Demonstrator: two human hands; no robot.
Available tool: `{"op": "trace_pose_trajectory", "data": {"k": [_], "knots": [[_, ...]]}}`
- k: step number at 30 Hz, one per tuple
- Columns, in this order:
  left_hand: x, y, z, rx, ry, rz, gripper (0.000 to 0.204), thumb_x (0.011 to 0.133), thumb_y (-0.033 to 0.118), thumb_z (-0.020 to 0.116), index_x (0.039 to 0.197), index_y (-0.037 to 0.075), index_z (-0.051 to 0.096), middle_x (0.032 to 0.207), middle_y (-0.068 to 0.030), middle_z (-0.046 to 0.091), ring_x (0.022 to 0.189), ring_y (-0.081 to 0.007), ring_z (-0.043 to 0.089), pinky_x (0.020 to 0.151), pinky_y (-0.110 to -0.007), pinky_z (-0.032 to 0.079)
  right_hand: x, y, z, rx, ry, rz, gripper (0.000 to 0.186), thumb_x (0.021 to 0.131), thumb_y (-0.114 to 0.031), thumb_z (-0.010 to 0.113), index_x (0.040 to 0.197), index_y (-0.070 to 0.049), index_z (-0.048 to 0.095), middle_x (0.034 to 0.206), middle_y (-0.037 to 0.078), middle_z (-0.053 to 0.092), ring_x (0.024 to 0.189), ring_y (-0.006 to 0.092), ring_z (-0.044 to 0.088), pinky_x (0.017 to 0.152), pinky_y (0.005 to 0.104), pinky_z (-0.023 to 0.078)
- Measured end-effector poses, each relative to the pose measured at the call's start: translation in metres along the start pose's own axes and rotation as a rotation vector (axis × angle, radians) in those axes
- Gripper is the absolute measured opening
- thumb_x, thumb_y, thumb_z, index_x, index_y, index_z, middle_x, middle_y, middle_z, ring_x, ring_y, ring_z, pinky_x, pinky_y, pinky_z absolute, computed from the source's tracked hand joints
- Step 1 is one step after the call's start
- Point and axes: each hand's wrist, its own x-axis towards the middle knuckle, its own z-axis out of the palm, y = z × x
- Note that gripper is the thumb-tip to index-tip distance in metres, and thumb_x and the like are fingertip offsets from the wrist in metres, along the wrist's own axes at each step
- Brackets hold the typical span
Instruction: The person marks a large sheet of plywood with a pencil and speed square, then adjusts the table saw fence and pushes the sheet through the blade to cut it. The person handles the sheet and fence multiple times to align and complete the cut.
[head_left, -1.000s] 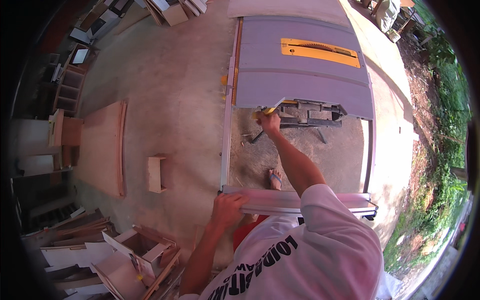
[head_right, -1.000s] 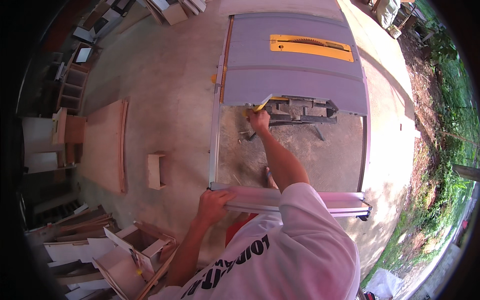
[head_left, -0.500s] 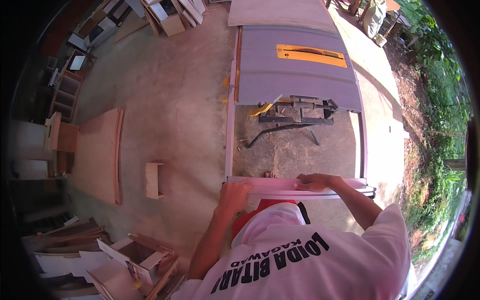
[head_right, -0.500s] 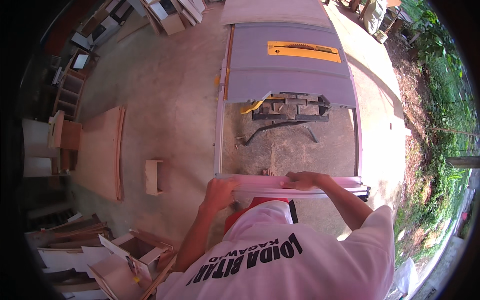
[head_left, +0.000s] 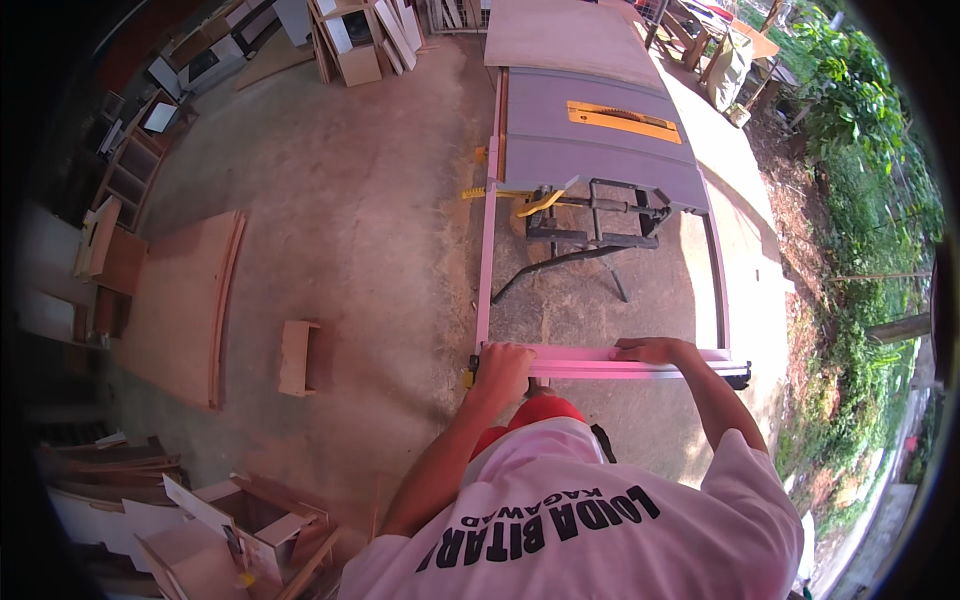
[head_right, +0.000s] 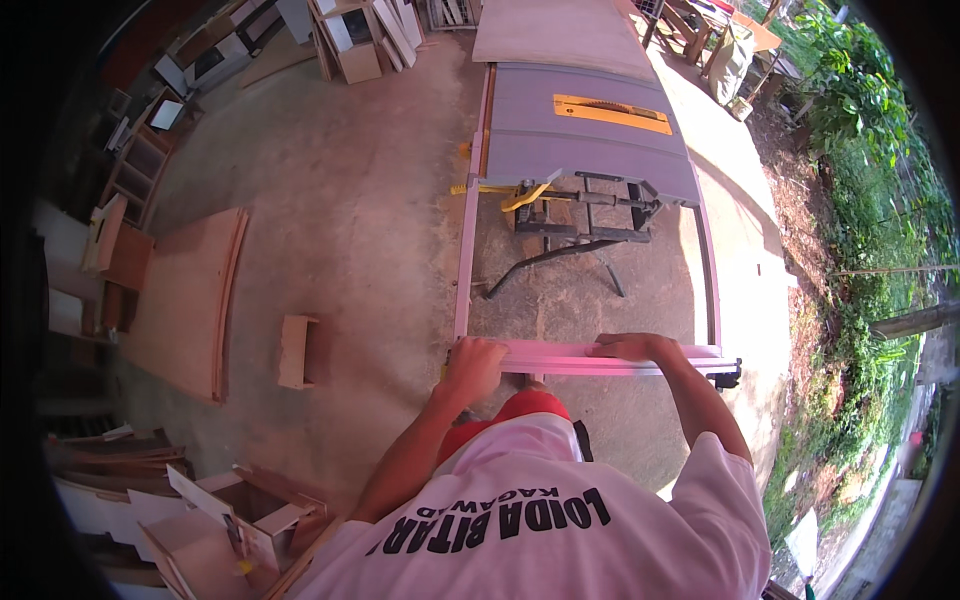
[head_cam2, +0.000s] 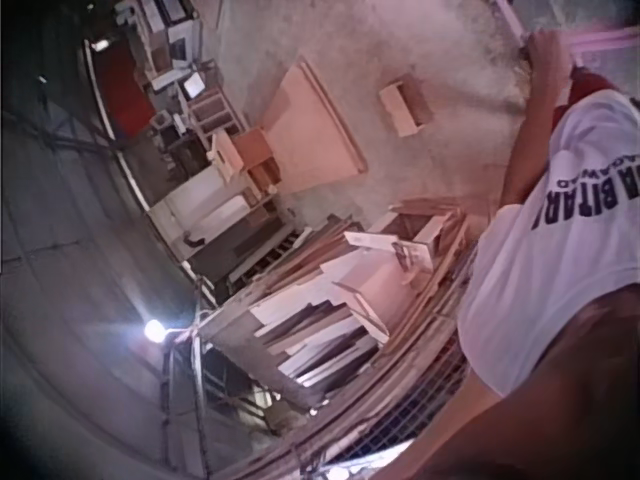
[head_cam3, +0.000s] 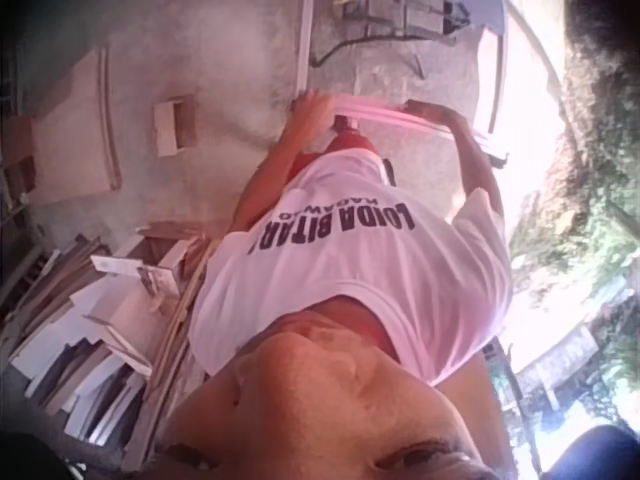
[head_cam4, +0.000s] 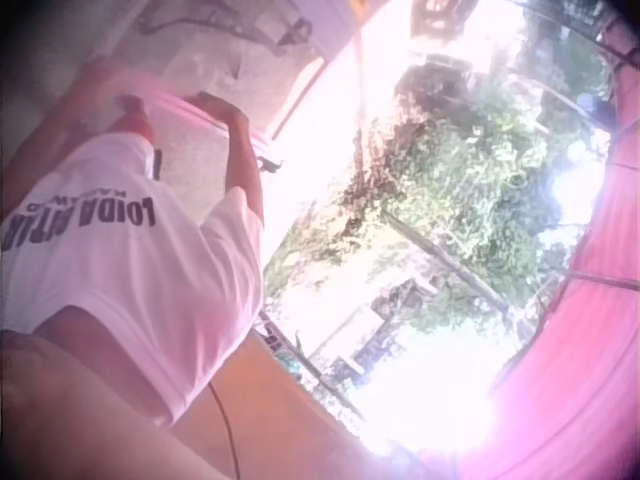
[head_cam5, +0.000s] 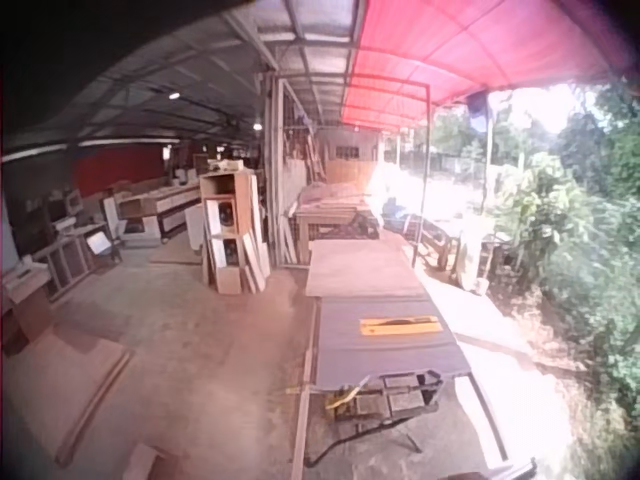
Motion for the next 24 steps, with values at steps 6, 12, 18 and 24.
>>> {"op": "trace_pose_trajectory", "data": {"k": [6,12,18,24], "knots": [[0.01,-0.001,0.013,0.041,-0.056,0.027,0.018,0.081,0.008,0.071,0.099,0.009,0.076,0.095,-0.0196,0.075,0.092,-0.0404,0.072,0.086,-0.05,0.057,-0.039,-0.036,0.037,-0.141,0.591,0.031,0.067,0.103,-0.065,0.038,0.131,-0.013,0.069,0.128,0.019,0.067,0.127,0.0396,0.058,0.111,0.0509,0.043],[-0.002,-0.005,-0.014,0.017,-0.173,0.092,0.037,0.08,0.016,0.081,0.113,0.005,0.068,0.101,-0.0212,0.075,0.1,-0.042,0.071,0.09,-0.05,0.055,-0.046,-0.088,0.118,-0.256,0.993,-0.087,0.054,0.091,-0.06,0.065,0.118,-0.013,0.068,0.11,0.013,0.064,0.117,0.036,0.056,0.108,0.0513,0.034],[-0.008,-0.004,-0.028,0.026,-0.2,0.083,0.04,0.082,0.02,0.082,0.112,0.001,0.064,0.098,-0.0238,0.074,0.098,-0.0438,0.07,0.088,-0.052,0.055,-0.039,-0.08,0.125,-0.217,1.094,-0.065,0.056,0.075,-0.044,0.085,0.116,-0.014,0.06,0.111,0.011,0.058,0.117,0.0351,0.052,0.11,0.0534,0.032],[-0.022,-0.027,-0.053,-0.065,-0.208,0.09,0.044,0.083,0.024,0.082,0.112,-0.004,0.062,0.105,-0.0252,0.072,0.099,-0.0421,0.07,0.088,-0.05,0.056,-0.03,-0.089,0.122,-0.156,1.111,-0.026,0.053,0.073,-0.037,0.088,0.113,-0.015,0.06,0.112,0.01,0.059,0.12,0.0339,0.051,0.111,0.0542,0.031]]}}
